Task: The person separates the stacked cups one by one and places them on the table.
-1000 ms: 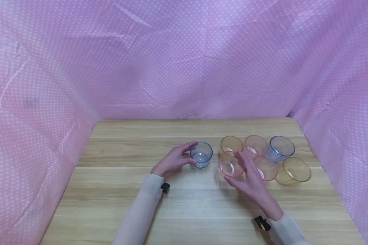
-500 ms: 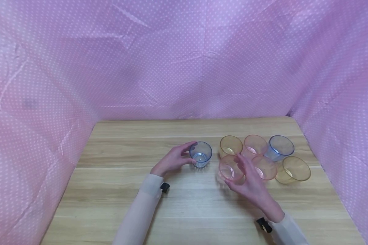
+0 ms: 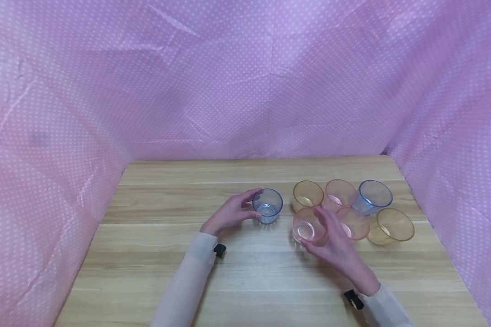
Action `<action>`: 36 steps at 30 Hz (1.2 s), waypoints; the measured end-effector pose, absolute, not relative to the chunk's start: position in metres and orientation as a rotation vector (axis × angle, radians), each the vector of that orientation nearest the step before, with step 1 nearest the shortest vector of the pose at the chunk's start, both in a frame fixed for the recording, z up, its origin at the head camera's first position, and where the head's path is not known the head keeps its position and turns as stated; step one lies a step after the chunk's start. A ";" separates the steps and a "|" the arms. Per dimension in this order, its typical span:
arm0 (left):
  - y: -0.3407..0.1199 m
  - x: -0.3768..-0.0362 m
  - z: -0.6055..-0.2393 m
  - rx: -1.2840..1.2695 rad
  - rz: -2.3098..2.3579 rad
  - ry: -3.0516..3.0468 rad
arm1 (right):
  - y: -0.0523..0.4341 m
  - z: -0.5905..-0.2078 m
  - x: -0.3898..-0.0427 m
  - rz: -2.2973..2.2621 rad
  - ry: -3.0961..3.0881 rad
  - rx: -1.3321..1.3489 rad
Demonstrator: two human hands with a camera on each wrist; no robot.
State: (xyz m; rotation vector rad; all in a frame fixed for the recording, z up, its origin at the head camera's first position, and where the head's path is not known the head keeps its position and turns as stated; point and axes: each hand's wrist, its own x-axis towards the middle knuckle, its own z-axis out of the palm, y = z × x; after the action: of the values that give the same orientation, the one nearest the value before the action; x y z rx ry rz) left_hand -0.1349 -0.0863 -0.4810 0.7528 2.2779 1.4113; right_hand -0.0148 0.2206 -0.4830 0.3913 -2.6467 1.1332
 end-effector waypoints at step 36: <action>-0.086 -0.133 -0.479 0.742 1.417 2.280 | 0.222 -0.482 -0.015 0.873 -2.569 0.446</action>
State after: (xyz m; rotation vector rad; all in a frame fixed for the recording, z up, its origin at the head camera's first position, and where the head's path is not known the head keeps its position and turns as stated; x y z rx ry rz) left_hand -0.1329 -0.0859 -0.4786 0.7423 2.2799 1.4167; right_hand -0.0148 0.2217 -0.4823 0.4463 -2.5693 0.8732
